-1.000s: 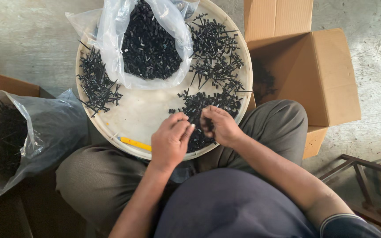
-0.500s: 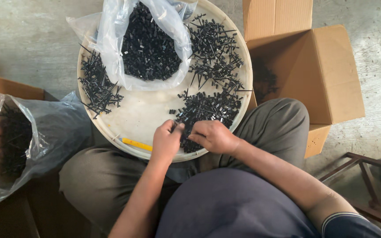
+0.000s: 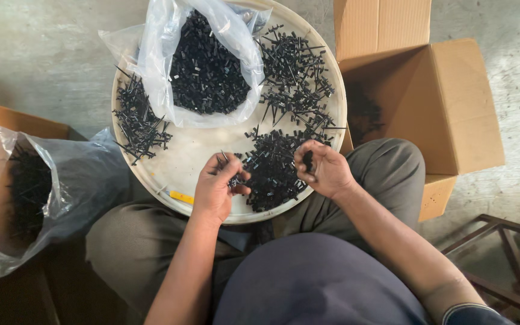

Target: The person sits on the floor and assembles small black plastic fasteners by hand, inserting a pin into a base and placing the finished units into a cardboard box. The person repeatedly picks parts from a tray and a plastic bag, assembles them, and deposits them into the box.

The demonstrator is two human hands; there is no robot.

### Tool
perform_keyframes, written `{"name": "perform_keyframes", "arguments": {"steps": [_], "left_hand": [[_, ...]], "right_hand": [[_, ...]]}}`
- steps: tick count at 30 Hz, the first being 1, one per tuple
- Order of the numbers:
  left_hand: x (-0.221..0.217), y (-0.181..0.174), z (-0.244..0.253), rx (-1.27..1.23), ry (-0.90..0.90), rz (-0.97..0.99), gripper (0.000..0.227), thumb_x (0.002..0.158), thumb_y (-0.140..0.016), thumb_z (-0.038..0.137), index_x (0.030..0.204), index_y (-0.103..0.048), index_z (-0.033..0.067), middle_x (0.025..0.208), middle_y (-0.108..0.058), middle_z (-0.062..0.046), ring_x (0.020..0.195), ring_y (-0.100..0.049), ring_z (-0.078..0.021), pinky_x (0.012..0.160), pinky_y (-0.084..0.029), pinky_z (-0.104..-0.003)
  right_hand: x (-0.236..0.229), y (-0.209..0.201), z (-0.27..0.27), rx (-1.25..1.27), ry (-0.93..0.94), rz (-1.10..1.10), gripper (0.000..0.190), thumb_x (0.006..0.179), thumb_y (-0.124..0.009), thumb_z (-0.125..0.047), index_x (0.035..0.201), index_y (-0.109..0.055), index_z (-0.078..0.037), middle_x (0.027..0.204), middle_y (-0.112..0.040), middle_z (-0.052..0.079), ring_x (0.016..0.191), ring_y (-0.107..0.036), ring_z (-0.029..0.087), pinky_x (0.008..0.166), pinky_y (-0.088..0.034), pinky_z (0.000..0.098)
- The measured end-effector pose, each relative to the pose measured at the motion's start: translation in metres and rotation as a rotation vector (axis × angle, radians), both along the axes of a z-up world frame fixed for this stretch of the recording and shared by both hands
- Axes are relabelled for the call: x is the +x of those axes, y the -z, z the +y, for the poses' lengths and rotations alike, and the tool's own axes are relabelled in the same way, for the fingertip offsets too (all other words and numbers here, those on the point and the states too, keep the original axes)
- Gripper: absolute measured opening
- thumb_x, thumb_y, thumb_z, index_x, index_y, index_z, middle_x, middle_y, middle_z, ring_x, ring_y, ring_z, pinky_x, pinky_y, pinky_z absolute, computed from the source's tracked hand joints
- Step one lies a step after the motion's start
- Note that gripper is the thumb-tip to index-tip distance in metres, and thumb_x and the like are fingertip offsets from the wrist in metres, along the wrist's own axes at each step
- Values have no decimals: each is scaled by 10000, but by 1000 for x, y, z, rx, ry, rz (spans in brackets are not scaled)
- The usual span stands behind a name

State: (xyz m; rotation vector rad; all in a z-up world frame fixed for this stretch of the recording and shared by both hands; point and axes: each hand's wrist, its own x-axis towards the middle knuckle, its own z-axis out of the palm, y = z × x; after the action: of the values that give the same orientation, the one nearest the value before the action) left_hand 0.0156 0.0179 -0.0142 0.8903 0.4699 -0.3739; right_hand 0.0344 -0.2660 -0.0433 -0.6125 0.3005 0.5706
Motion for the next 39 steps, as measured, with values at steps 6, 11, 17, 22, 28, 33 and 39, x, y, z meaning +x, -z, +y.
{"name": "perform_keyframes", "arguments": {"steps": [6,11,17,22,28,33,39], "left_hand": [[2,29,-25,508,109,1,208,865,-786,172,1038,-724,74,792,-658,0,672,-587,-115,522,-488,-302],[12,29,-41,1054,260,-229,276,932,-778,249,1003,-742,-15,680,-632,-129,643,-530,-181,626,-468,-329],[15,17,-48,1070,195,-312,235,937,-710,245,1006,-740,22,795,-731,-96,709,-660,-185,716,-517,-300],[-10,-20,-42,1126,141,-566,159,972,-697,151,1039,-698,7,863,-712,-100,743,-639,-169,732,-521,-290],[-44,-39,-40,970,129,-629,128,987,-703,131,1025,-686,9,838,-685,-60,703,-577,-132,671,-493,-268],[-44,-31,-36,814,199,-632,122,980,-706,128,1015,-701,11,849,-680,-53,712,-582,-144,661,-483,-290],[-43,-47,-32,1000,178,-887,92,922,-742,122,942,-697,44,888,-682,-71,812,-653,-253,713,-529,-361]], "right_hand": [[-3,5,6,-174,39,-130,242,1052,-560,-298,969,-605,-76,967,-636,97,851,-608,221,689,-506,368],[-12,-9,16,-279,11,-425,282,1083,-525,-283,1034,-640,-30,1076,-667,113,1022,-635,242,919,-525,414],[-19,-23,12,-605,-107,-917,345,1102,-522,-311,1132,-668,0,1192,-690,116,1231,-625,273,1106,-459,410],[-18,-38,16,-899,-27,-1010,289,1091,-545,-275,1153,-663,-19,1206,-688,84,1172,-664,204,1027,-515,353],[-14,-44,31,-795,-267,-797,264,980,-682,-163,1205,-695,-25,1099,-664,75,960,-664,129,806,-552,282],[-13,-39,34,-898,-345,-910,183,960,-727,-162,1078,-736,-23,998,-728,49,935,-697,110,804,-561,280],[-15,-31,50,-1003,-346,-618,184,927,-746,-198,958,-744,-16,822,-762,4,770,-646,43,683,-558,259]]}}
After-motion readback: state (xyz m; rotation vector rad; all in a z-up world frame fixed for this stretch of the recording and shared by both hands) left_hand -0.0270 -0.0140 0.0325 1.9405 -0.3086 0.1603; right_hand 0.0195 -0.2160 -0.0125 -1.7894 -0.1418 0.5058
